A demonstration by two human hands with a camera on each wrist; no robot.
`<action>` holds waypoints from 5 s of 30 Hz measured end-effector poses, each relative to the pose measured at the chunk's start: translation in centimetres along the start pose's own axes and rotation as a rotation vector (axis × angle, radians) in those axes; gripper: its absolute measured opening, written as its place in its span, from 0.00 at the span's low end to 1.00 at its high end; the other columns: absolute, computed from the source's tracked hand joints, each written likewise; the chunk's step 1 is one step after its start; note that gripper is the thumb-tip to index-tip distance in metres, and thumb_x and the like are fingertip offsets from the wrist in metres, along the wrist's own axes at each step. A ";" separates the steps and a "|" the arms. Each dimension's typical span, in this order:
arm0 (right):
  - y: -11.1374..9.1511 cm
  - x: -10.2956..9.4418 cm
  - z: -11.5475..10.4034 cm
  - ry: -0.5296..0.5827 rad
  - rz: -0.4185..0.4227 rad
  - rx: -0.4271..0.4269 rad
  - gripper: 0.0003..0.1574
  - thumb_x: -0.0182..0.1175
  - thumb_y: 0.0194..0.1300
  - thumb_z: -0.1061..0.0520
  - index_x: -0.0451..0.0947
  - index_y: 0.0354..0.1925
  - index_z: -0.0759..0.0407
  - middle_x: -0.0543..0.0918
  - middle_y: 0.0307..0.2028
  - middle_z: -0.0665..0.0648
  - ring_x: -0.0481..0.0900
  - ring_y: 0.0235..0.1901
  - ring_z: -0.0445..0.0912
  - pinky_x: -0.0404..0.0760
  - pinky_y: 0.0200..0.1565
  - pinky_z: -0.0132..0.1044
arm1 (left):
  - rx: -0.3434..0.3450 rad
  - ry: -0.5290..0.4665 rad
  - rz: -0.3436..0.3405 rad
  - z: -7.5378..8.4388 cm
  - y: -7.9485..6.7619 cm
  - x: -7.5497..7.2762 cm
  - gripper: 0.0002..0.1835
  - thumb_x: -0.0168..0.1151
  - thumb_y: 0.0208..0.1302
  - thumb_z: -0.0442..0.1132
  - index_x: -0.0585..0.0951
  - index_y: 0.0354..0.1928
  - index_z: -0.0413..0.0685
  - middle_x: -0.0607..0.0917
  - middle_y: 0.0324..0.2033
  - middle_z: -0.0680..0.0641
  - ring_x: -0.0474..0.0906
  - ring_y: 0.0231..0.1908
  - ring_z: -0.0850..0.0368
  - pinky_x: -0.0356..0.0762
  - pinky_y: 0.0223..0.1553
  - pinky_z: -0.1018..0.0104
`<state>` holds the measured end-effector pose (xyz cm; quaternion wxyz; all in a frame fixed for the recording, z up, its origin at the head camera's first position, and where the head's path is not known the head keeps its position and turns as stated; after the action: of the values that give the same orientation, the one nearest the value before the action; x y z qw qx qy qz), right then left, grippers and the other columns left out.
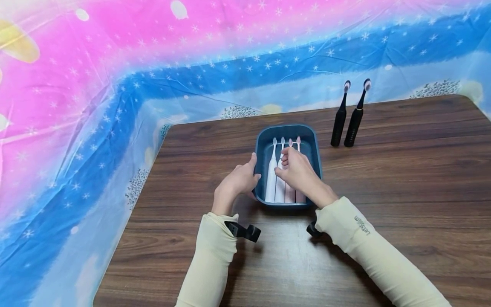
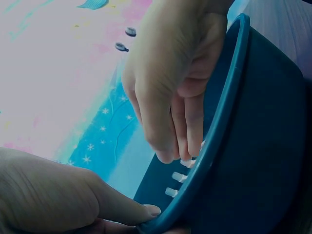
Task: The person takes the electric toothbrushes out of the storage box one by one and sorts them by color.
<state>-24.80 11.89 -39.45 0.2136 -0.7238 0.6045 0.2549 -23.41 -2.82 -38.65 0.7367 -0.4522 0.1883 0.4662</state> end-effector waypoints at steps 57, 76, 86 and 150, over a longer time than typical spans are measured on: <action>4.3 3.6 -2.2 -0.188 -0.185 0.169 0.15 0.55 0.69 0.55 0.73 0.29 0.64 0.66 0.15 0.54 0.72 0.15 0.47 0.70 0.17 0.33 | 0.035 0.046 -0.002 0.1 0.2 -0.1 0.38 0.46 0.75 0.41 0.37 0.76 0.55 0.80 0.33 0.42 0.86 0.27 0.52 0.81 0.38 0.62; 4.0 3.4 -1.8 -0.244 -0.243 0.175 0.20 0.50 0.71 0.52 0.74 0.26 0.64 0.67 0.16 0.54 0.72 0.16 0.47 0.70 0.20 0.32 | 0.037 0.008 -0.024 0.0 0.3 0.3 0.37 0.45 0.75 0.40 0.37 0.76 0.56 0.80 0.32 0.41 0.86 0.29 0.49 0.82 0.40 0.58; 3.9 2.6 -0.7 -0.122 -0.229 0.176 0.22 0.49 0.72 0.51 0.79 0.49 0.67 0.80 0.31 0.60 0.76 0.30 0.49 0.72 0.30 0.35 | 0.029 -0.008 -0.015 -0.1 0.1 -0.1 0.38 0.46 0.75 0.40 0.37 0.76 0.57 0.79 0.29 0.42 0.85 0.28 0.48 0.82 0.39 0.57; 2.2 0.0 -2.2 0.243 -0.257 0.107 0.24 0.58 0.68 0.52 0.73 0.55 0.67 0.80 0.51 0.68 0.85 0.45 0.53 0.73 0.60 0.51 | 0.021 -0.045 -0.032 -0.2 0.0 -0.1 0.37 0.45 0.75 0.40 0.38 0.76 0.59 0.78 0.40 0.39 0.85 0.30 0.48 0.81 0.43 0.57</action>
<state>-26.76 10.19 -37.74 0.2080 -0.8083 0.5409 0.1039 -23.39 -3.03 -38.68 0.7529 -0.4367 0.1692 0.4625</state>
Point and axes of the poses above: each hand's wrist, its own y-axis towards the middle knuckle, its own x-axis out of the palm, z = x × y, the point moved 7 cm from there along y, towards the middle knuckle
